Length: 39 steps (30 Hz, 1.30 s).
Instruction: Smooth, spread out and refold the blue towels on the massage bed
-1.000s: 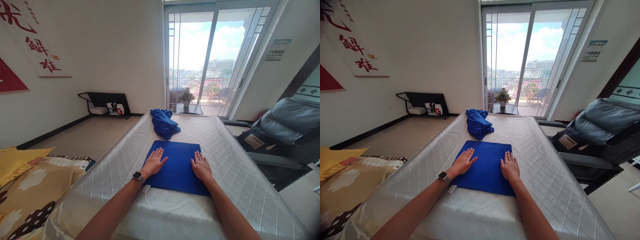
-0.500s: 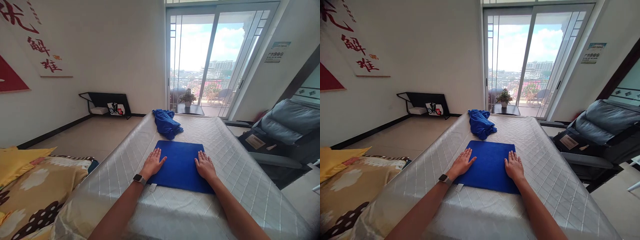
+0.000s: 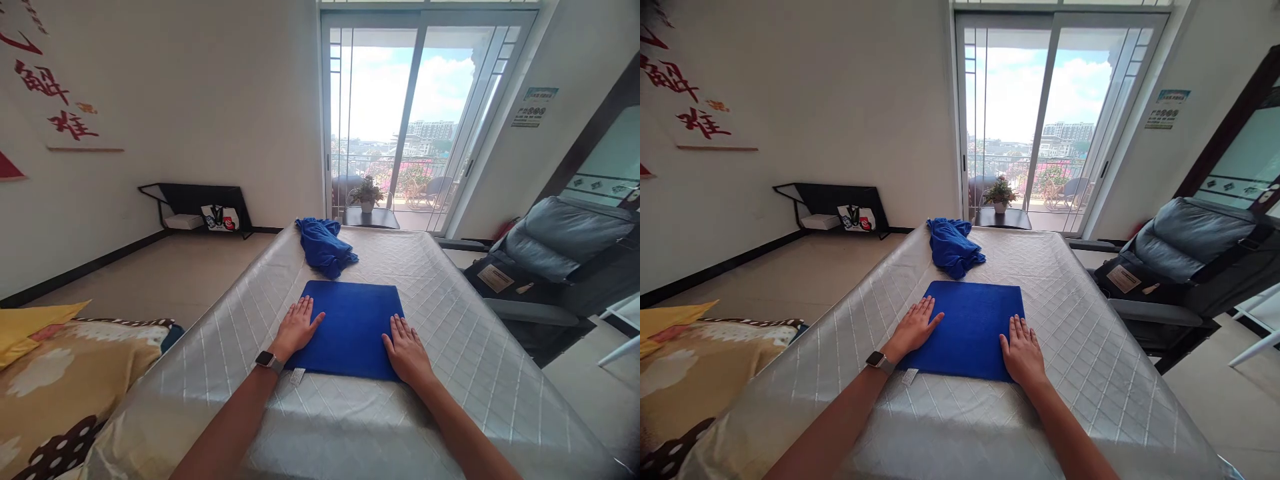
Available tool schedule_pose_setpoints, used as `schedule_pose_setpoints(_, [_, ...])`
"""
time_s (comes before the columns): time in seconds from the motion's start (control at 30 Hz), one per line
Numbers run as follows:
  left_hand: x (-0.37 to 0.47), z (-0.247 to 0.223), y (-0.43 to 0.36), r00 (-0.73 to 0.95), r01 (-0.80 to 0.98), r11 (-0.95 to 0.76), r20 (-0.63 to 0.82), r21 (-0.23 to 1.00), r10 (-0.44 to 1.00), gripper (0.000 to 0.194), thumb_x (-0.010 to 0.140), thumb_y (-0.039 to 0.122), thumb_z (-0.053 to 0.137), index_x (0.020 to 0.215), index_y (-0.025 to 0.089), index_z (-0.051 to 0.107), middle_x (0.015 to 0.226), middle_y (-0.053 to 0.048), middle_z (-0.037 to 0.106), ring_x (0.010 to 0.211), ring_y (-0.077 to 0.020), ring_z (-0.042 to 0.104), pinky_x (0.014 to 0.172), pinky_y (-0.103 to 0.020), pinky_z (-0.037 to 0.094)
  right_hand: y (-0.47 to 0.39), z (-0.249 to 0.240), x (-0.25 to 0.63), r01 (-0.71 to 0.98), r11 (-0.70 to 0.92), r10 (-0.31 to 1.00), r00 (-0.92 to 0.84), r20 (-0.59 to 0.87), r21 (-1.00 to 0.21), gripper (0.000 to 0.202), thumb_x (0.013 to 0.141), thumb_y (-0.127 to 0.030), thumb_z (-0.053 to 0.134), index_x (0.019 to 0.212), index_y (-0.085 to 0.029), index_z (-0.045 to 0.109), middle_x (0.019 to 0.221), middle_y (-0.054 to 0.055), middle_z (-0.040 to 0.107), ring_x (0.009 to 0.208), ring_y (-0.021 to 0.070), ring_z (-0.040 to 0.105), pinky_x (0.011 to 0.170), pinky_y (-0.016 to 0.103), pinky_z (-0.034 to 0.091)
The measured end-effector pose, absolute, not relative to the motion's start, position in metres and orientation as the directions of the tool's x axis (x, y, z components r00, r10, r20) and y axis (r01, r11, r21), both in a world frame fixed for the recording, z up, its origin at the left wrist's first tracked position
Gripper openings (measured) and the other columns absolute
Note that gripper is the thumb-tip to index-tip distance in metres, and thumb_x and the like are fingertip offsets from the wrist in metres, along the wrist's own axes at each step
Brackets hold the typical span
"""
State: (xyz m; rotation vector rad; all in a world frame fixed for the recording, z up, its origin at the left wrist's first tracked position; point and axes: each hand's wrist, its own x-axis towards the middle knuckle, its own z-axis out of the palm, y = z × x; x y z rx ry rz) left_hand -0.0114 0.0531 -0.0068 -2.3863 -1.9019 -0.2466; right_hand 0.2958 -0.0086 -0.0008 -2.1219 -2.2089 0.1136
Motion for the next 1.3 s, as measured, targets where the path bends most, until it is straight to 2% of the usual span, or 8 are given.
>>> schedule_pose_setpoints(0.17, [0.013, 0.006, 0.042, 0.256, 0.961, -0.272, 0.239, 0.036, 0.937, 0.079, 0.101, 0.061, 0.016, 0.149, 0.002, 0.037, 0.156, -0.019, 0.032, 0.147, -0.0277, 0.027, 0.120, -0.043, 0.022, -0.008, 0.000, 0.295, 0.989, 0.036, 0.999, -0.035, 0.011, -0.145, 0.066, 0.101, -0.046, 0.018, 0.156, -0.010, 0.020, 0.163, 0.006, 0.016, 0.151, 0.0208, 0.012, 0.122, 0.041, 0.010])
schedule_pose_setpoints(0.3, [0.076, 0.007, 0.024, 0.423, 0.885, -0.455, 0.236, 0.101, 0.875, 0.075, 0.101, 0.060, 0.016, 0.149, 0.007, 0.040, 0.155, -0.016, 0.036, 0.146, -0.0256, 0.030, 0.119, -0.041, 0.026, -0.008, -0.002, 0.296, 0.988, 0.044, 0.999, -0.041, 0.027, -0.150, 0.065, 0.101, -0.044, 0.019, 0.156, -0.009, 0.020, 0.163, 0.007, 0.017, 0.151, 0.0217, 0.013, 0.122, 0.042, 0.010])
schedule_pose_setpoints(0.4, [0.126, 0.002, 0.011, 0.560, 0.789, -0.600, 0.246, 0.134, 0.791, 0.073, 0.102, 0.058, 0.015, 0.150, 0.009, 0.038, 0.156, -0.014, 0.035, 0.147, -0.0227, 0.026, 0.121, -0.039, 0.022, -0.008, -0.004, 0.298, 0.989, 0.059, 0.998, -0.055, 0.034, -0.136, 0.064, 0.101, -0.042, 0.020, 0.156, -0.009, 0.021, 0.163, 0.007, 0.017, 0.151, 0.0214, 0.012, 0.122, 0.041, 0.010])
schedule_pose_setpoints(0.47, [0.146, -0.001, 0.005, 0.589, 0.761, -0.630, 0.242, 0.155, 0.771, 0.071, 0.103, 0.056, 0.013, 0.151, 0.009, 0.036, 0.158, -0.013, 0.033, 0.148, -0.0215, 0.024, 0.122, -0.039, 0.020, -0.008, -0.005, 0.299, 0.990, 0.072, 0.997, -0.069, 0.031, -0.125, 0.063, 0.101, -0.040, 0.020, 0.156, -0.010, 0.021, 0.163, 0.005, 0.016, 0.151, 0.0202, 0.012, 0.122, 0.040, 0.011])
schedule_pose_setpoints(0.63, [0.131, -0.002, -0.001, 0.563, 0.784, -0.598, 0.214, 0.170, 0.799, 0.072, 0.102, 0.060, 0.015, 0.153, 0.012, 0.032, 0.159, -0.010, 0.029, 0.149, -0.0214, 0.021, 0.122, -0.041, 0.020, -0.008, -0.004, 0.299, 0.987, 0.066, 0.998, -0.062, 0.031, -0.148, 0.063, 0.100, -0.040, 0.021, 0.156, -0.010, 0.022, 0.163, 0.007, 0.017, 0.151, 0.0207, 0.012, 0.121, 0.040, 0.009])
schedule_pose_setpoints(0.83, [0.039, -0.009, -0.006, 0.423, 0.888, -0.438, 0.126, 0.137, 0.897, 0.073, 0.101, 0.062, 0.017, 0.156, 0.014, 0.025, 0.161, -0.010, 0.022, 0.149, -0.0237, 0.019, 0.122, -0.043, 0.019, -0.009, -0.001, 0.297, 0.985, 0.057, 0.998, -0.052, 0.033, -0.163, 0.064, 0.101, -0.042, 0.019, 0.156, -0.010, 0.022, 0.163, 0.007, 0.018, 0.151, 0.0206, 0.013, 0.122, 0.040, 0.009])
schedule_pose_setpoints(1.0, [-0.022, -0.019, -0.018, 0.313, 0.941, -0.325, 0.121, 0.091, 0.942, 0.075, 0.101, 0.062, 0.018, 0.156, 0.012, 0.021, 0.162, -0.011, 0.019, 0.150, -0.0259, 0.017, 0.121, -0.045, 0.018, -0.009, 0.001, 0.295, 0.989, 0.049, 0.999, -0.046, 0.022, -0.143, 0.063, 0.101, -0.041, 0.020, 0.156, -0.010, 0.022, 0.163, 0.006, 0.017, 0.150, 0.0207, 0.014, 0.122, 0.041, 0.010])
schedule_pose_setpoints(1.3, [-0.019, -0.015, -0.026, 0.275, 0.952, -0.288, 0.124, 0.107, 0.953, 0.080, 0.099, 0.066, 0.019, 0.156, 0.011, 0.021, 0.162, -0.011, 0.017, 0.150, -0.0253, 0.016, 0.122, -0.043, 0.014, -0.039, 0.011, 0.294, 0.996, 0.068, 0.997, -0.066, 0.043, -0.063, 0.061, 0.101, -0.038, 0.021, 0.155, -0.010, 0.022, 0.162, 0.006, 0.017, 0.151, 0.0206, 0.010, 0.123, 0.044, 0.008])
